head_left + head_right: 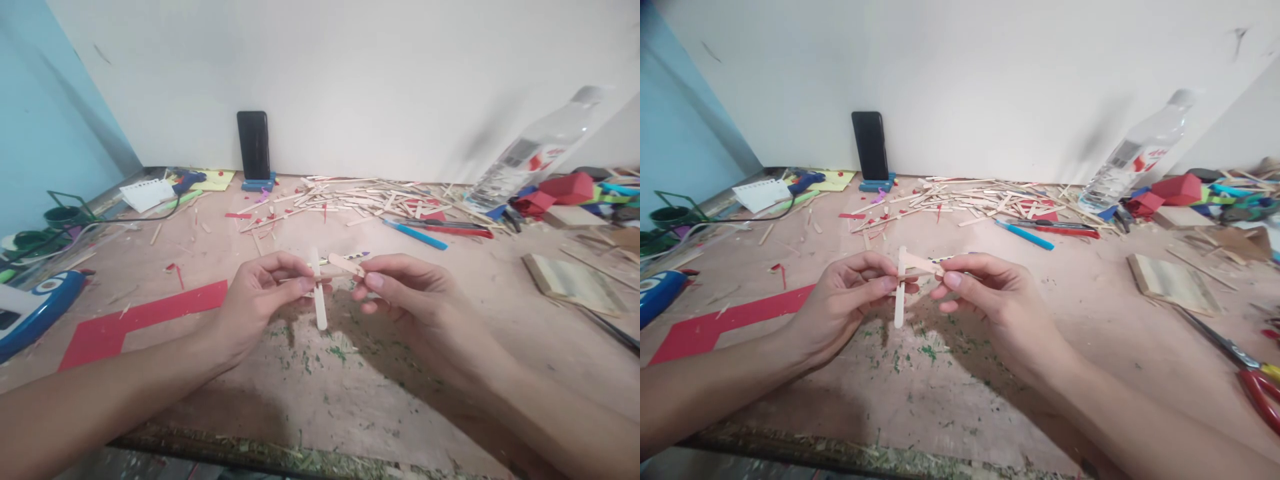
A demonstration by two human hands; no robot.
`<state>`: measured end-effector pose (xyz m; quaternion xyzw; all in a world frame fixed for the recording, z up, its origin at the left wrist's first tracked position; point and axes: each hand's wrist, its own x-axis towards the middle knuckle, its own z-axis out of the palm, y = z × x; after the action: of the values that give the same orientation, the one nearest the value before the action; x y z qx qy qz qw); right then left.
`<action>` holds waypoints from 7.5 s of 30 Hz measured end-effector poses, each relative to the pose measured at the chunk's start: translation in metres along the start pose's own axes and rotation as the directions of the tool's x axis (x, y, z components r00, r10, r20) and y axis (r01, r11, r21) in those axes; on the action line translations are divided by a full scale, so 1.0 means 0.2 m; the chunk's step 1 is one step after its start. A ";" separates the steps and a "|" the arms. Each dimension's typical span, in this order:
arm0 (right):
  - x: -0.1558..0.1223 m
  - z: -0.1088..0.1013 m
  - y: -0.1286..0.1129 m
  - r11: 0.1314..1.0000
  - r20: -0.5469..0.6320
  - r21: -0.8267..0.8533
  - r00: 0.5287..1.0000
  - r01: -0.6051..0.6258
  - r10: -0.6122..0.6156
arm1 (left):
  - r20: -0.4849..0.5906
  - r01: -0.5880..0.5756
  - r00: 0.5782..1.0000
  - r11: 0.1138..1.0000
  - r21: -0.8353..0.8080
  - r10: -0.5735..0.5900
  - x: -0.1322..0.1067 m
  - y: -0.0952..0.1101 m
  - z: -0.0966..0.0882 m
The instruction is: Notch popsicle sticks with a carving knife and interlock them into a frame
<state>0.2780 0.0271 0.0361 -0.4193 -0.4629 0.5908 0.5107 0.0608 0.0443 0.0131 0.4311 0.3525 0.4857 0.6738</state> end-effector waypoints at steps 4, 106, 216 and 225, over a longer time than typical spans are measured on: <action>0.00 0.00 0.01 1.000 0.009 -0.025 1.000 0.006 -0.006 | 0.014 0.005 1.000 1.000 -0.017 -0.005 0.00 0.01 0.00; -0.05 0.01 0.03 0.553 0.317 -0.604 0.809 0.574 -0.494 | 0.069 -0.155 0.987 0.952 0.264 0.142 -0.03 0.03 0.03; -0.01 -0.05 -0.02 0.367 0.547 -0.760 0.833 0.537 -0.085 | 0.156 -0.249 0.968 0.733 0.633 0.195 -0.05 0.03 0.01; 0.02 -0.08 0.02 0.422 0.593 -0.703 0.799 0.572 -0.094 | 0.336 -0.415 0.910 0.540 0.732 0.244 -0.04 0.02 -0.01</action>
<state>0.2927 0.0320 0.0280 -0.3549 -0.8766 0.2434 0.2151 0.0548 0.0375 0.0170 0.7867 0.3744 0.3538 0.3403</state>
